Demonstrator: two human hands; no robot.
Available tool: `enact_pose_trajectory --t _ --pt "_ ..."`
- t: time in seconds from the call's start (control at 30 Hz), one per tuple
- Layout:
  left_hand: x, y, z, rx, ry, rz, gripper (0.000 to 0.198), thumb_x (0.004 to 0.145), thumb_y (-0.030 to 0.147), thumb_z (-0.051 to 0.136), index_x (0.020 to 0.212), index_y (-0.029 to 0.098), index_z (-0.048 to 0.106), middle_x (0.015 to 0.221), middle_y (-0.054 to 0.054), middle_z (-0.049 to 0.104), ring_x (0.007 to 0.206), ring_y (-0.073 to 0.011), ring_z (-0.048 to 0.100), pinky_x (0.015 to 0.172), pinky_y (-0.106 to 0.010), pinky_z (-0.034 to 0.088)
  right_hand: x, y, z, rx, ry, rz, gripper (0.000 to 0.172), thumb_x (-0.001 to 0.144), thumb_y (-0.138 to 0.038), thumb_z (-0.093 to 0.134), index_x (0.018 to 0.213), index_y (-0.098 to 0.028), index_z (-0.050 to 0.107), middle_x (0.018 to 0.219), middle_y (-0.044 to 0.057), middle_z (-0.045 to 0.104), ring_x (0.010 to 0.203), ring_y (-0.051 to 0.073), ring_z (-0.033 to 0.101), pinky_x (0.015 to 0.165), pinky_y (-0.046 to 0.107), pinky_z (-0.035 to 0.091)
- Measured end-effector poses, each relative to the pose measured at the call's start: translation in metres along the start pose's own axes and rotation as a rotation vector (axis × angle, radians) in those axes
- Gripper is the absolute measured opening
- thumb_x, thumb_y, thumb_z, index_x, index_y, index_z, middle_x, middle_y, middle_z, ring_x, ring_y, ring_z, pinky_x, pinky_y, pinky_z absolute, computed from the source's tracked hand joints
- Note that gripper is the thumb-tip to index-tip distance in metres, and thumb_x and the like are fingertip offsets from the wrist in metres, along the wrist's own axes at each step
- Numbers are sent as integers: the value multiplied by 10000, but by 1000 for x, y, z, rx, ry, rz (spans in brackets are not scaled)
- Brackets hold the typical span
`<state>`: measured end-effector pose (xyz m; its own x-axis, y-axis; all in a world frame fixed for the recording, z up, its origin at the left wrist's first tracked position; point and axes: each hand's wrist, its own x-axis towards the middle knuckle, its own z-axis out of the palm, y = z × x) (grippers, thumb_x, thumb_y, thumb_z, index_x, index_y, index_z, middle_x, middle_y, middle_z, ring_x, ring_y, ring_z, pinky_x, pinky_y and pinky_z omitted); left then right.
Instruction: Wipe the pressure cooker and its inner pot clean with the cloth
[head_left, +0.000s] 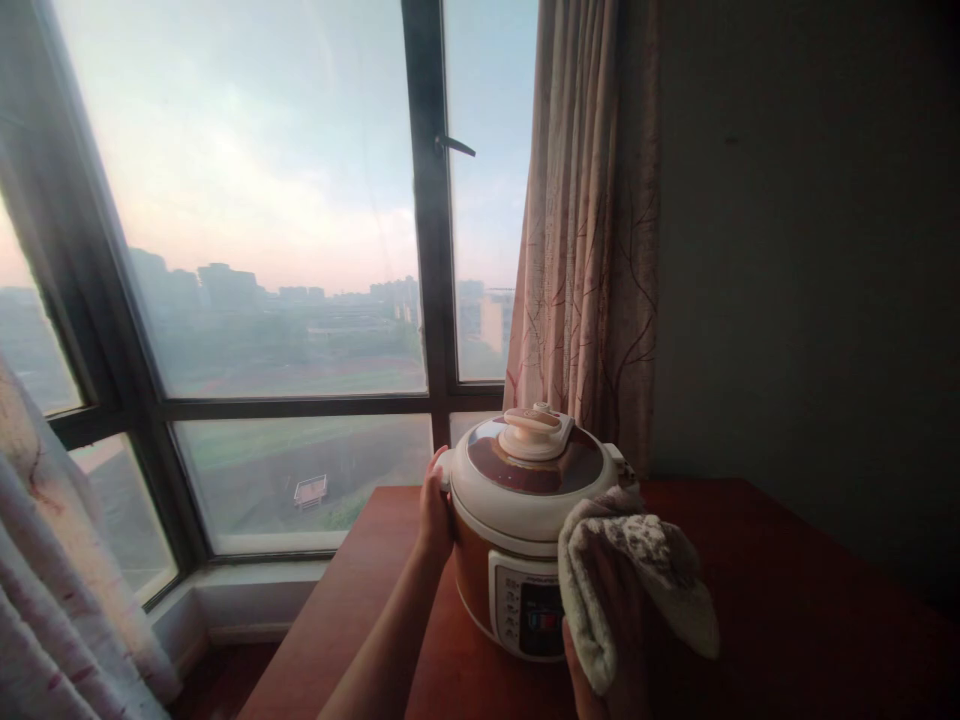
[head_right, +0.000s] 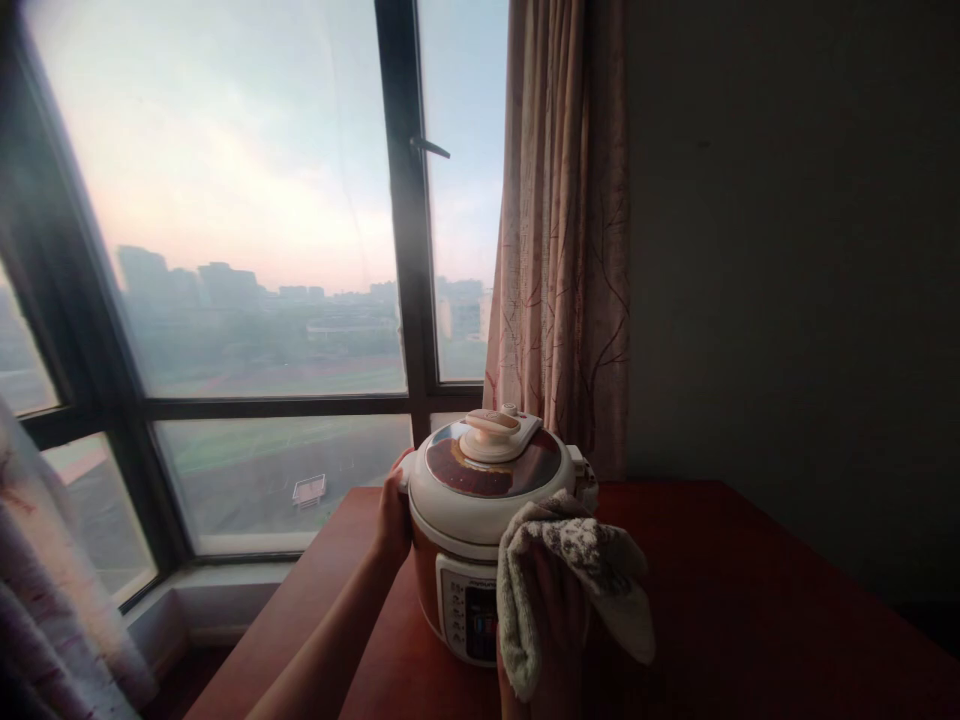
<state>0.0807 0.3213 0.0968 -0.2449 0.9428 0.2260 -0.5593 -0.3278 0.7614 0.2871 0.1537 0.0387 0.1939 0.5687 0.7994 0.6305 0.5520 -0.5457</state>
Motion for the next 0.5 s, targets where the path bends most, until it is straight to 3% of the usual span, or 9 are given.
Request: enact_pose_trajectory --t 0.1,0.2,0.27,0.33,0.4,0.5 --pt "0 1 0 -5 4 3 640 799 506 628 1350 187 564 1086 -56 737 1047 -269 642 940 -369 460 45 -5 -10 -100 -73 -221 726 854 -214 555 1554 -322 393 1567 49 462 1449 403 385 1184 678 215" --pt "-2 2 2 -1 4 0 638 794 514 626 1346 198 567 1100 -51 732 1033 -264 644 914 -358 466 91 7 -19 -75 -79 -270 696 858 -242 540 1541 -288 417 1569 46 459 1460 360 372 1199 615 247" --pt "-3 3 3 4 11 -9 644 791 519 624 1350 204 565 1086 -44 729 1008 -260 648 885 -352 472 119 21 -22 -3 -48 -252 617 862 -277 547 1478 -261 508 1501 60 540 1409 332 444 1191 563 295" --pt "-4 4 4 10 20 -13 640 791 516 622 1348 206 566 1073 -40 727 991 -255 649 873 -345 471 145 36 -23 96 -28 -135 513 856 -315 580 1361 -230 619 1406 79 620 1331 317 521 1169 512 343" --pt "-4 5 4 18 16 -3 633 791 512 619 1341 202 570 1062 -40 727 989 -251 645 874 -340 465 168 50 -23 198 -21 92 381 823 -356 664 1172 -215 723 1268 84 698 1242 321 582 1146 477 372" --pt "-3 3 2 19 -6 18 612 793 504 615 1321 196 577 1045 -41 729 991 -248 639 877 -335 461 200 68 -25 290 -6 380 291 821 -389 750 1039 -198 744 1130 78 728 1108 317 644 1048 466 465"
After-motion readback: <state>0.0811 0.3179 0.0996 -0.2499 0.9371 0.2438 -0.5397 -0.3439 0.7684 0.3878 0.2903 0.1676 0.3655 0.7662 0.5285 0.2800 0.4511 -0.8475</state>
